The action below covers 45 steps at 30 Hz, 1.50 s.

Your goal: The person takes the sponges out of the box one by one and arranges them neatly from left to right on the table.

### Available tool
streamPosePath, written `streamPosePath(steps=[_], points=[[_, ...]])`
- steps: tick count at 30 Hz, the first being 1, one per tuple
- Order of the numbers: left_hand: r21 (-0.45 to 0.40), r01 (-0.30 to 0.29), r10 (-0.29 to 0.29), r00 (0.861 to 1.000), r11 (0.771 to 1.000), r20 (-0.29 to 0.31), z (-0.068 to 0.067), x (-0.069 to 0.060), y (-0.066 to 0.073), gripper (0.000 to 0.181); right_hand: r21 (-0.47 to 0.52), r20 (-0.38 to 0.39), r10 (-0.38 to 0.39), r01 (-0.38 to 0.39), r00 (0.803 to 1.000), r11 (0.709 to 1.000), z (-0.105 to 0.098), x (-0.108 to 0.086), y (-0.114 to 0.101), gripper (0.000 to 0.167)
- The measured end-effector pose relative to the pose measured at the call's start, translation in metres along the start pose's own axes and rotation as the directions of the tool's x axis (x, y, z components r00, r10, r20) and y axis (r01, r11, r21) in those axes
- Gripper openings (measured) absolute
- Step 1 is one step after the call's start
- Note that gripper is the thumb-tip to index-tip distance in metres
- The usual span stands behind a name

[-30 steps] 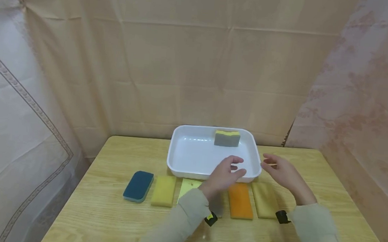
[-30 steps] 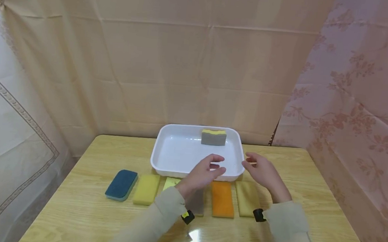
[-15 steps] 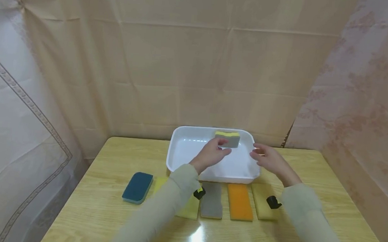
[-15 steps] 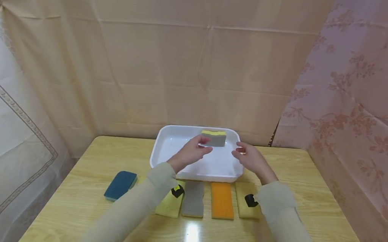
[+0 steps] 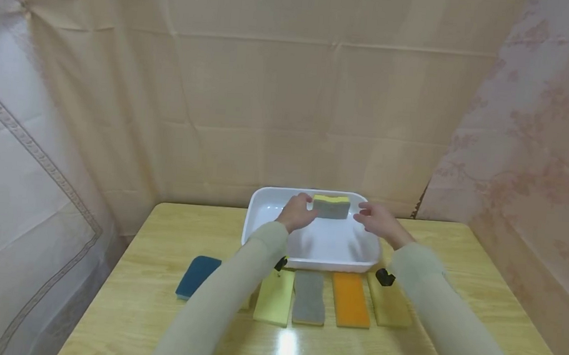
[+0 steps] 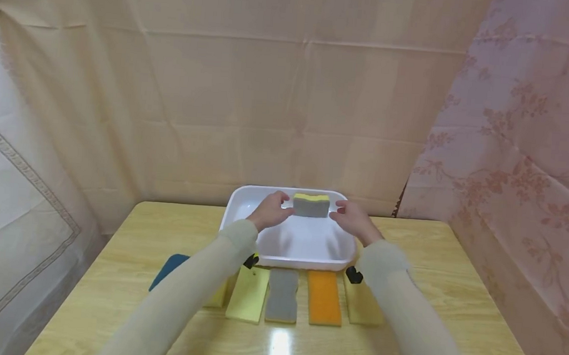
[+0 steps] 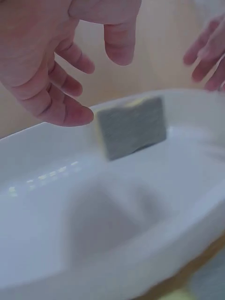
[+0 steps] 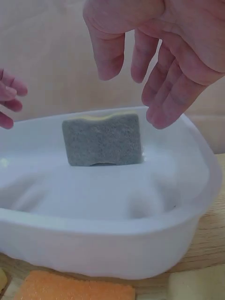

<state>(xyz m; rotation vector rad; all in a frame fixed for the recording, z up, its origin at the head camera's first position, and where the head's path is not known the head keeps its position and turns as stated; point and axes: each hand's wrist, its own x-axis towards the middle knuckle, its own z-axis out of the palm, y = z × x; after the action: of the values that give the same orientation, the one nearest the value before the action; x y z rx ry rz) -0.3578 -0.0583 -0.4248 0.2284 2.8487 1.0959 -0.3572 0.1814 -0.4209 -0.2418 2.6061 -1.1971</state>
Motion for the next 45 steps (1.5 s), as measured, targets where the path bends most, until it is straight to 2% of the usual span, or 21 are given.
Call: streamPosePath(steps=[3,7,12,17,19,21,24,27,29,32,37,39,41,45], points=[[0.084,0.030,-0.030,1.000,0.996,0.005,-0.002,0.005,-0.005,0.049,0.012,0.011,-0.009,0.009,1.000,1.000,0.003,0.008,0.000,0.058],[0.153,0.065,-0.066,0.998,0.986,0.001,-0.003,0.014,-0.011,0.049,0.022,0.019,0.027,-0.028,0.999,0.999,0.005,0.016,0.000,0.060],[0.110,0.143,-0.143,0.990,0.984,-0.005,0.001,0.027,-0.019,0.047,0.019,-0.013,0.087,-0.087,0.996,0.996,0.007,0.025,0.002,0.060],[0.027,0.206,-0.206,0.978,0.978,0.010,0.005,0.035,-0.020,0.051,0.028,-0.049,0.082,-0.081,0.995,0.996,0.014,0.033,0.007,0.058],[0.001,0.201,-0.201,0.980,0.980,0.013,0.005,0.036,-0.019,0.052,0.035,-0.057,0.075,-0.074,0.996,0.997,0.017,0.034,0.009,0.057],[0.009,0.183,-0.183,0.983,0.983,0.022,0.005,0.036,-0.018,0.053,0.054,-0.063,0.075,-0.071,0.995,0.996,0.019,0.034,0.010,0.056],[0.087,0.134,-0.139,0.989,0.987,0.048,0.005,0.036,-0.018,0.051,0.054,-0.053,0.076,-0.073,0.996,0.996,0.021,0.033,0.009,0.057],[0.167,0.085,-0.098,0.993,0.982,0.072,0.004,0.035,-0.018,0.049,0.050,-0.039,0.111,-0.109,0.993,0.993,0.020,0.033,0.005,0.058],[0.195,0.065,-0.082,0.994,0.979,0.079,0.004,0.035,-0.018,0.048,0.050,-0.031,0.134,-0.132,0.991,0.990,0.020,0.034,0.003,0.058],[0.192,0.050,-0.065,0.995,0.980,0.073,0.005,0.036,-0.021,0.049,0.055,-0.025,0.157,-0.155,0.987,0.986,0.018,0.038,0.002,0.059],[0.126,0.057,-0.067,0.994,0.990,0.081,0.006,0.034,-0.023,0.052,0.074,-0.031,0.168,-0.165,0.985,0.983,0.022,0.044,0.007,0.059],[0.114,0.083,-0.095,0.990,0.990,0.102,0.005,0.035,-0.023,0.053,0.075,-0.040,0.147,-0.144,0.988,0.987,0.026,0.046,0.009,0.057],[0.125,0.085,-0.098,0.990,0.989,0.102,0.008,0.043,-0.030,0.055,0.063,-0.046,0.114,-0.111,0.992,0.992,0.031,0.046,0.011,0.053],[0.108,0.102,-0.114,0.987,0.989,0.116,0.007,0.043,-0.031,0.057,0.053,-0.052,0.086,-0.083,0.995,0.995,0.038,0.047,0.013,0.046]])
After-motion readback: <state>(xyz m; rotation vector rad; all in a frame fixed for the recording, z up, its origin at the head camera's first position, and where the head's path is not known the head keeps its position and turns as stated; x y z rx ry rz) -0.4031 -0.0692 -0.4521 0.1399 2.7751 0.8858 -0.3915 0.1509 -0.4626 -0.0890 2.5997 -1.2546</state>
